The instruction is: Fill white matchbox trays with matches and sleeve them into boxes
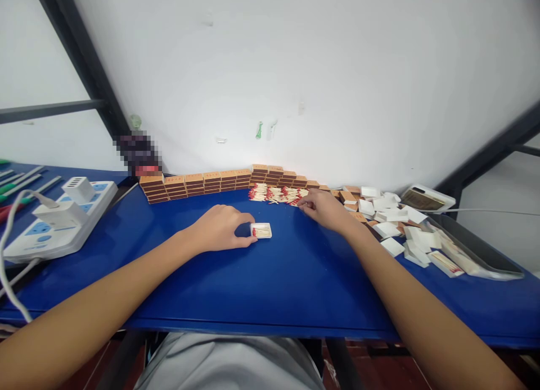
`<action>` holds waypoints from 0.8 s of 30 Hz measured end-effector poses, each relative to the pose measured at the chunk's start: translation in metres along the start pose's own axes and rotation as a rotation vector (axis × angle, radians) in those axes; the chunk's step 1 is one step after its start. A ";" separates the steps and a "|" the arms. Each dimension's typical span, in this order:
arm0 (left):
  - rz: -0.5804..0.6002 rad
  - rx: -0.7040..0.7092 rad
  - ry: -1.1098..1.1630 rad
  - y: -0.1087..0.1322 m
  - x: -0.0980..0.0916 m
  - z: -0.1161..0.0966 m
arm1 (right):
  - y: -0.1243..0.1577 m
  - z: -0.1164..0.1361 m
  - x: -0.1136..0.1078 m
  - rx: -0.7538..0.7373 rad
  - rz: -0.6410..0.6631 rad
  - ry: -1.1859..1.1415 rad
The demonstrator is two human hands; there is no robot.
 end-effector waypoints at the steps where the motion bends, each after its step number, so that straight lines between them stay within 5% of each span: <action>1: 0.001 0.001 0.001 0.000 0.000 0.000 | 0.000 0.000 0.000 -0.002 -0.002 0.002; 24: -0.001 -0.006 -0.016 0.000 0.000 0.000 | 0.004 -0.006 -0.003 0.157 0.176 -0.179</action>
Point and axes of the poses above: each hand's wrist, its own y-axis away from the middle knuckle, its own x-axis out of the palm, z = x × y, the point moved 6 cm from there along -y, towards the middle knuckle, and after that the axes turned 4 degrees about z, right-handed, at the moved point
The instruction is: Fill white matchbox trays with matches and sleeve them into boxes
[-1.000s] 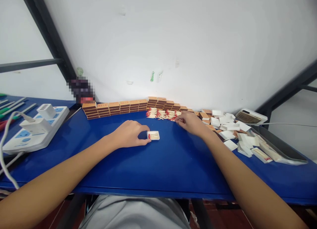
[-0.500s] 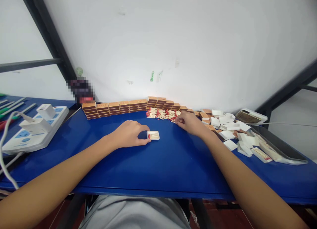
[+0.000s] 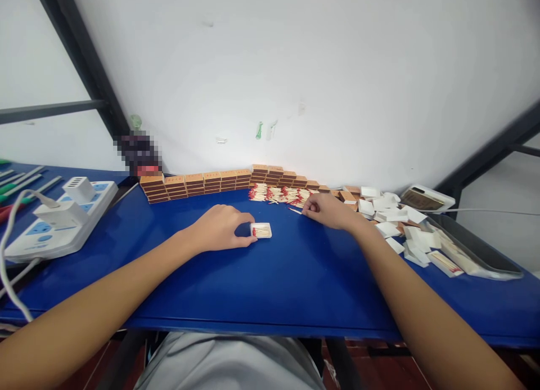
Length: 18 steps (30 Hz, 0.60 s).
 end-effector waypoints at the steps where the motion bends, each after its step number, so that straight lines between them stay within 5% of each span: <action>1: -0.002 0.003 0.001 0.000 0.000 0.000 | 0.000 -0.002 0.000 0.016 0.022 -0.001; 18: 0.010 -0.006 0.012 -0.001 0.000 -0.001 | -0.004 0.010 0.012 -0.022 -0.055 0.037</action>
Point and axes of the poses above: each hand's wrist, its own y-axis away from the middle knuckle, its own x-axis out of the palm, z = x × y, the point moved 6 cm from there along -y, towards the middle knuckle, and after that the axes turned 4 degrees about z, right-handed, at the moved point
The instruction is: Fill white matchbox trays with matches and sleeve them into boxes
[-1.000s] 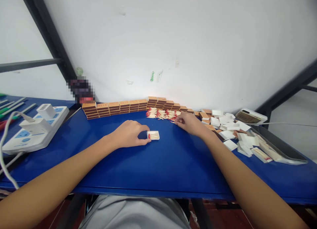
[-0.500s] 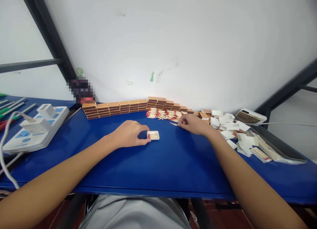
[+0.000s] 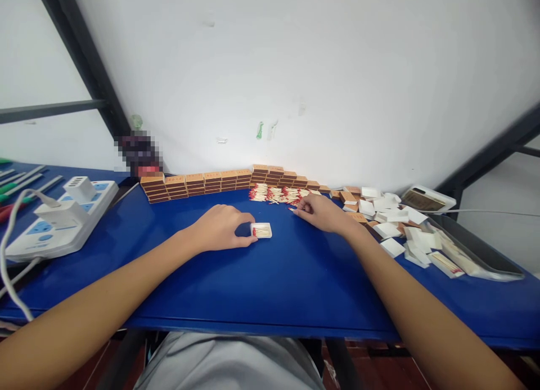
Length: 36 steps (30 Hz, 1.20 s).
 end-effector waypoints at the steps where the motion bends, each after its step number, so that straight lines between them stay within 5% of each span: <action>1: 0.000 -0.002 0.001 0.000 0.000 0.000 | 0.000 0.000 0.001 0.004 0.003 -0.006; 8: 0.001 -0.002 -0.001 0.000 -0.001 0.001 | 0.000 0.010 0.003 -0.038 0.009 -0.032; 18: -0.013 0.005 -0.014 0.000 0.002 0.002 | 0.031 0.099 0.008 -0.356 -0.034 -0.178; 36: -0.028 0.018 -0.010 0.000 0.001 0.000 | 0.030 0.103 0.020 -0.350 0.014 -0.124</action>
Point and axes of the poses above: each hand's wrist, its own y-axis away from the middle knuckle, its own x-axis out of the palm, z = x × y, the point moved 6 cm from there along -y, towards the middle knuckle, and after that the axes turned 4 degrees about z, right-handed, at the moved point
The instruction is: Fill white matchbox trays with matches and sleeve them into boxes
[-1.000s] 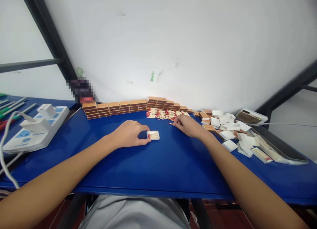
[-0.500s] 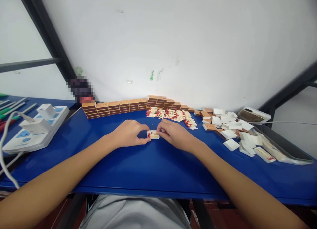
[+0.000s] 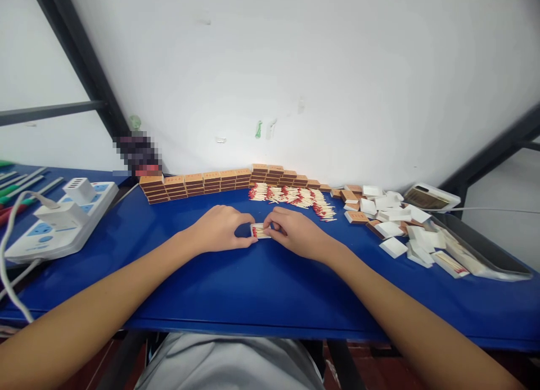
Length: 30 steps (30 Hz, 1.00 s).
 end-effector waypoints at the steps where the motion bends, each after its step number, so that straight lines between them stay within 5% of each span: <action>1: 0.000 0.004 0.001 0.000 0.000 0.000 | 0.000 0.000 0.001 -0.002 0.003 0.001; 24: 0.012 -0.013 -0.010 0.000 0.000 0.001 | 0.000 -0.004 -0.008 -0.043 -0.044 -0.084; 30: 0.023 -0.013 -0.006 -0.001 0.000 0.001 | 0.006 -0.060 -0.043 0.168 -0.155 0.114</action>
Point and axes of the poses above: each hand's wrist, its own y-axis away from the middle knuckle, its own x-axis out of the palm, z = x × y, the point moved 6 cm from there along -y, towards the middle knuckle, and after that the axes turned 4 degrees about z, right-handed, at the moved point
